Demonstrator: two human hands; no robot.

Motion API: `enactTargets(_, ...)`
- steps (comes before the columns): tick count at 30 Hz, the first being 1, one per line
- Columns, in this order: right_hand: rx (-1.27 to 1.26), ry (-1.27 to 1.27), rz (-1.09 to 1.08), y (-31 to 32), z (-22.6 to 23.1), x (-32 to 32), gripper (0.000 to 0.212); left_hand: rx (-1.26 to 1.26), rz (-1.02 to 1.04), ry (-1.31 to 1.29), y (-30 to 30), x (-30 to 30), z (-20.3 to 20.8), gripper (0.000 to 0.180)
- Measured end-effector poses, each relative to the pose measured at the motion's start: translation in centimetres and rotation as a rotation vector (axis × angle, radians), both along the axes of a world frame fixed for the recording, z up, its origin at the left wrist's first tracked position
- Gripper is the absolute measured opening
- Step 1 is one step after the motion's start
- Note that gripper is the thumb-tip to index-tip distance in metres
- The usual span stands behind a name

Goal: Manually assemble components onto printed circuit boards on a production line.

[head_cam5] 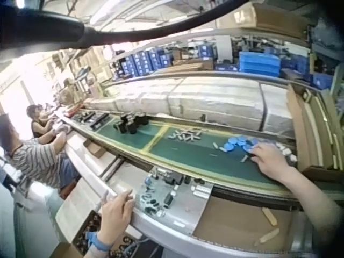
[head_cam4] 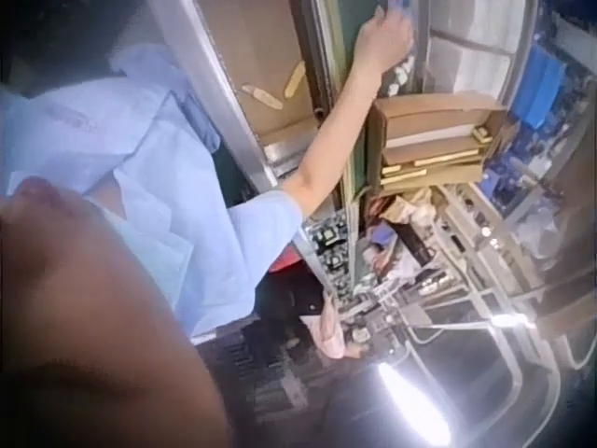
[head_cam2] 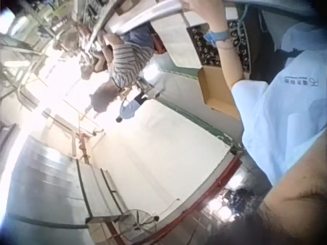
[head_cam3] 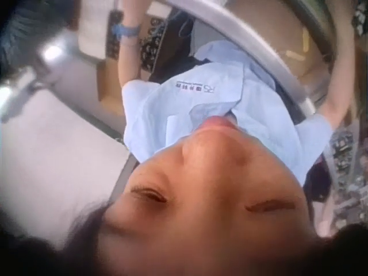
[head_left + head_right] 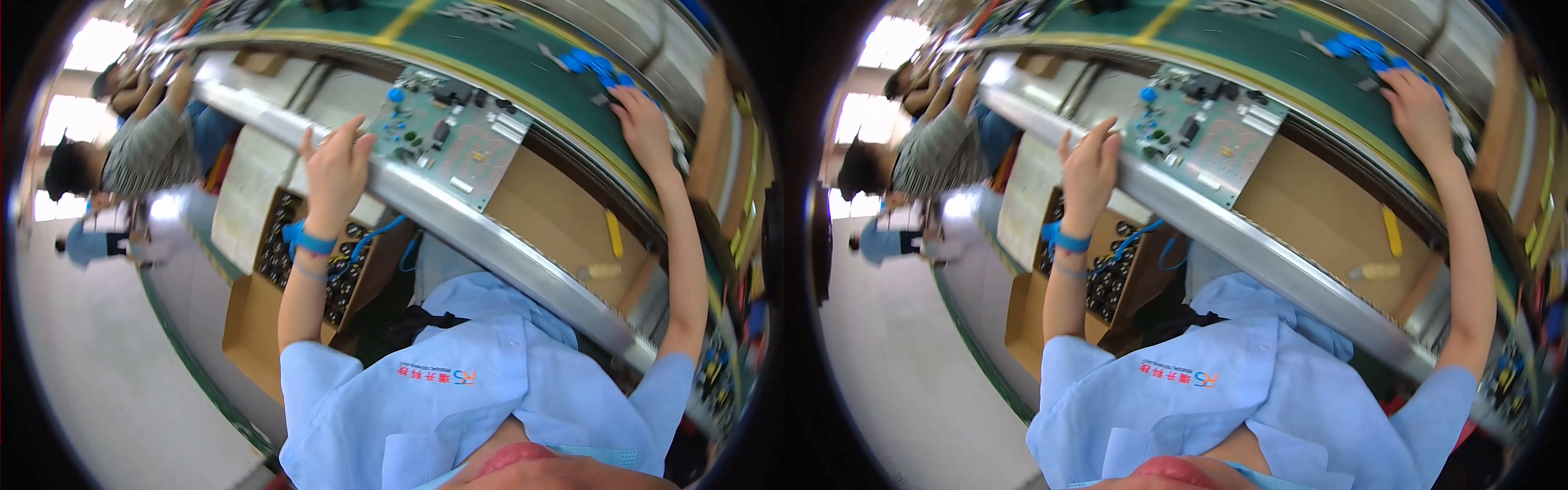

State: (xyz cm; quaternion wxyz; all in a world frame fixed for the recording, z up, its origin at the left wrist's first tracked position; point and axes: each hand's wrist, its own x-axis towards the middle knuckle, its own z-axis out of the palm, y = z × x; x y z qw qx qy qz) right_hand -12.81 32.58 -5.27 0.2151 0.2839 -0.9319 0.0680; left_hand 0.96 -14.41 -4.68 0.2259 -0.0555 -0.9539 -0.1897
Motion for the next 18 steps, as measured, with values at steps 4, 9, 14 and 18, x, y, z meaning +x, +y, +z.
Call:
enactTargets(4, -0.112, -0.062, -0.056, -0.8, 0.5, 0.4, 0.025, 0.000, -0.169, -0.097, 3.6, 1.2, 1.3, 0.024)
enactTargets(9, -0.120, -0.071, -0.112, -0.9, -0.8, -1.9, 0.028, -0.041, -0.347, -0.084, 7.7, 2.2, 1.4, 0.022)
enactTargets(14, -0.273, -0.395, -0.227, -0.7, 1.1, -3.4, 0.026, -0.066, -0.484, -0.068, 10.6, 3.1, 1.6, 0.021)
enactTargets(18, -0.301, -0.701, -0.189, -0.7, 2.7, -2.5, 0.034, -0.048, -0.561, -0.066, 12.0, 3.5, 1.6, 0.024)
